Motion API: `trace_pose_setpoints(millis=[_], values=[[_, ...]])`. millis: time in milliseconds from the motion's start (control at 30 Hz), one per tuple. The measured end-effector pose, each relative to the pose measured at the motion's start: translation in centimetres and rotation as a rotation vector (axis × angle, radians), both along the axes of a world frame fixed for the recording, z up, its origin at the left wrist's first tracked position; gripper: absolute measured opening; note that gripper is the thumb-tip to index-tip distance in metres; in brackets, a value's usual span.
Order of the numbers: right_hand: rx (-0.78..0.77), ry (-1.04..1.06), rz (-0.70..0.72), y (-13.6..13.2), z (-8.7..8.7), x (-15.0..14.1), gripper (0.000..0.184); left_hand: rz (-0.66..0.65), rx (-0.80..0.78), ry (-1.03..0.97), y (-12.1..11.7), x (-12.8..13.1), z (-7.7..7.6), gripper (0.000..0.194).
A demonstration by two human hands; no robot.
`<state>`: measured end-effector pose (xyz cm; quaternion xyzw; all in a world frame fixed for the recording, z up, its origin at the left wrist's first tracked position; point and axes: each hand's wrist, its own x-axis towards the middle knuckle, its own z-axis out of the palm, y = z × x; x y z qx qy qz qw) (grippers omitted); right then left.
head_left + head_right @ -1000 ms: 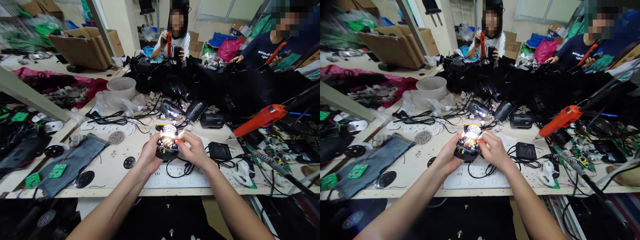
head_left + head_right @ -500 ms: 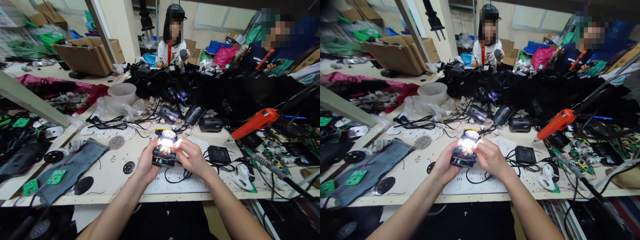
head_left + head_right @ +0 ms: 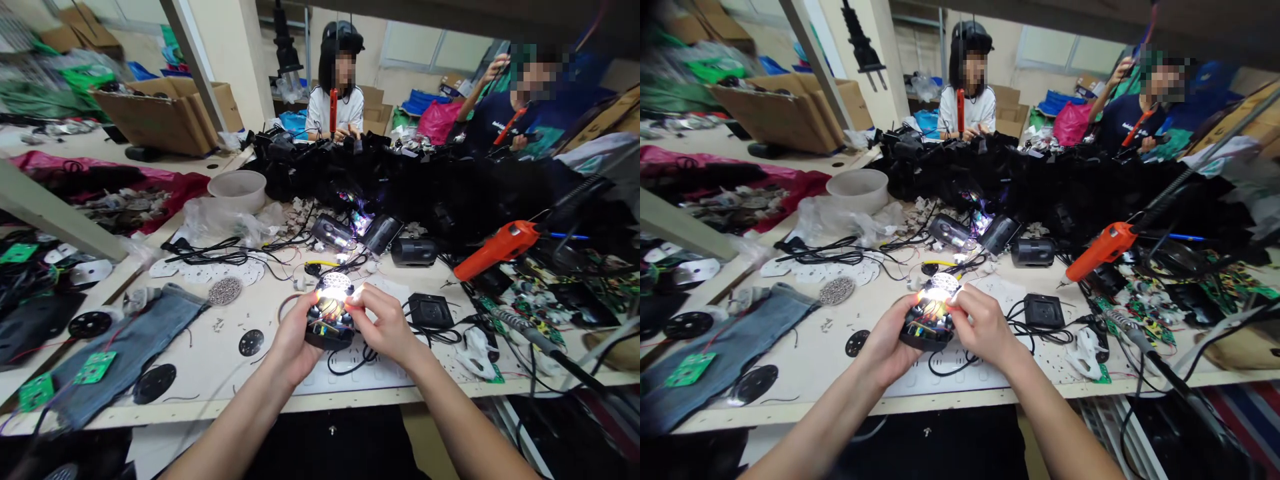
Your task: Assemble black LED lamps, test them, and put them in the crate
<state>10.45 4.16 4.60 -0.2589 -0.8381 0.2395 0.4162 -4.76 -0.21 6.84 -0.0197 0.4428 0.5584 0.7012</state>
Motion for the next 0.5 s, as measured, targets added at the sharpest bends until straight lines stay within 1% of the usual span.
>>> trace_pose_setpoints(millis=[100,167,267,367,433,500], values=[[0.063,0.001,-0.061,-1.3,0.4,0.7,0.018,-0.096,0.034,-0.005,-0.3,0.2,0.7,0.021],[0.084,-0.012,-0.096,-2.2,0.6,1.1,0.019,-0.137,0.045,0.005,-0.5,0.4,0.9,0.026],[0.072,0.007,-0.143,-3.5,1.0,2.1,0.024,-0.174,0.054,0.025,-0.8,0.8,1.3,0.029],[0.049,0.083,-0.241,-5.1,1.2,3.5,0.031,-0.206,0.064,0.050,-1.5,1.2,1.9,0.028],[0.044,0.125,-0.344,-6.1,0.7,4.7,0.030,-0.225,0.041,0.070,-2.2,1.5,2.4,0.029],[0.041,0.127,-0.462,-7.0,-0.4,6.0,0.025,-0.258,0.009,0.081,-2.9,1.7,2.7,0.029]])
